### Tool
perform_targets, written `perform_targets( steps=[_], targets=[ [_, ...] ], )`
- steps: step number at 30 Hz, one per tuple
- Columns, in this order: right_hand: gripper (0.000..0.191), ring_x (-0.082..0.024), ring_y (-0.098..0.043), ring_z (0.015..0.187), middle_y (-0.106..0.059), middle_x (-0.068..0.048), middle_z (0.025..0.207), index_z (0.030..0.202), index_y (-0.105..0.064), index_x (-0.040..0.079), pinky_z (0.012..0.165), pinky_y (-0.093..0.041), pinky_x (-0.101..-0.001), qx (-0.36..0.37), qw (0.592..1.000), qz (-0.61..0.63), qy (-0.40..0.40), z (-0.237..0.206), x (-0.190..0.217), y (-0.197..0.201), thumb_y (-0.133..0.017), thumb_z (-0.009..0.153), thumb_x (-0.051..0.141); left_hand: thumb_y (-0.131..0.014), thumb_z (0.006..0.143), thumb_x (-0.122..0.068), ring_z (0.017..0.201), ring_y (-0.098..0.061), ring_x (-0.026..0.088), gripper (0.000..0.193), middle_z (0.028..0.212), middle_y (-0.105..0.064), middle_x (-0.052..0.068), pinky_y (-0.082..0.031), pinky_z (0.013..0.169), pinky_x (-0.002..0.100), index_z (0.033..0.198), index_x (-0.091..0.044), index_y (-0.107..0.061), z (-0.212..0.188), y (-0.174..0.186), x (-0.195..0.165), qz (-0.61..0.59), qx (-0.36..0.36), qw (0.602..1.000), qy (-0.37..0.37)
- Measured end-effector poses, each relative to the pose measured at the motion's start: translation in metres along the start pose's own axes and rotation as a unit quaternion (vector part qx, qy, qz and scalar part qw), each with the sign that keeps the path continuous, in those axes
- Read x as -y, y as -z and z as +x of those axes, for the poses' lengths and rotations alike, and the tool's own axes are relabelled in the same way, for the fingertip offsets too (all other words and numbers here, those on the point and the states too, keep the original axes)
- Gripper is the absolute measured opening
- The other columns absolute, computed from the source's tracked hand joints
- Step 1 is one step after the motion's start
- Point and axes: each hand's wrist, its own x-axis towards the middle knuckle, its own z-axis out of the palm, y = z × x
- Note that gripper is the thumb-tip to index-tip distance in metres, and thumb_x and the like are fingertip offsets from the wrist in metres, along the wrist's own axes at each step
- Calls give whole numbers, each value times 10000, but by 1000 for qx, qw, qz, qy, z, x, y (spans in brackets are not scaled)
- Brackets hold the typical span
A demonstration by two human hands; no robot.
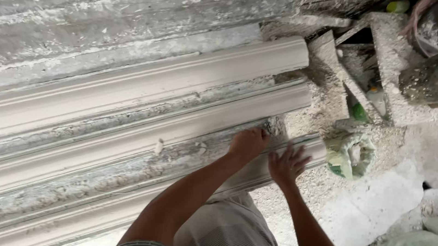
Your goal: The person scrapes dried plaster residue from decorative cornice moldings using a small handheld scraper, running the blade along the fluted grooves of each piece. They reposition and turn the moldings on the dust-covered work table to reach different sections and edges.
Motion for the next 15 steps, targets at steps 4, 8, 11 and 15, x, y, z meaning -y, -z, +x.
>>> perform_targets(
  steps=[4, 8, 11, 15],
  targets=[
    [899, -595, 125, 1507, -29, -286, 1682, 1641, -145, 161, 1170, -24, -745, 4, 998, 32, 49, 5, -24, 14, -499, 933, 587, -603, 930, -138, 667, -715, 345, 237, 921, -677, 197, -588, 460, 467, 1157, -69, -610, -12, 3, 4, -37, 30, 999, 4],
    [785, -596, 15, 1523, -116, -355, 1659, 1620, -229, 84, 1165, -33, -758, -91, 981, -38, 166, 31, -59, 36, -451, 1019, 537, -563, 1009, -138, 708, -726, 349, 281, 993, -674, 204, -593, 504, 475, 1285, -90, -580, 3, -5, -10, -28, 123, 992, 27],
    [727, -577, -69, 1531, -197, -348, 1646, 1605, -305, 91, 1160, -60, -759, -118, 969, -48, 210, 64, -69, 46, -441, 1025, 508, -597, 964, -133, 781, -738, 315, 401, 1145, -659, 211, -610, 548, 428, 1357, -62, -564, 39, -16, -47, -2, 111, 993, 42],
    [639, -503, -199, 1536, -365, -263, 1612, 1575, -410, 116, 1187, -144, -704, -125, 968, -78, 205, 91, -67, 49, -462, 1034, 453, -585, 997, -204, 815, -734, 323, 376, 1188, -651, 178, -602, 584, 469, 1373, -182, -580, 11, -22, -56, -168, 54, 974, 142]
  ],
)
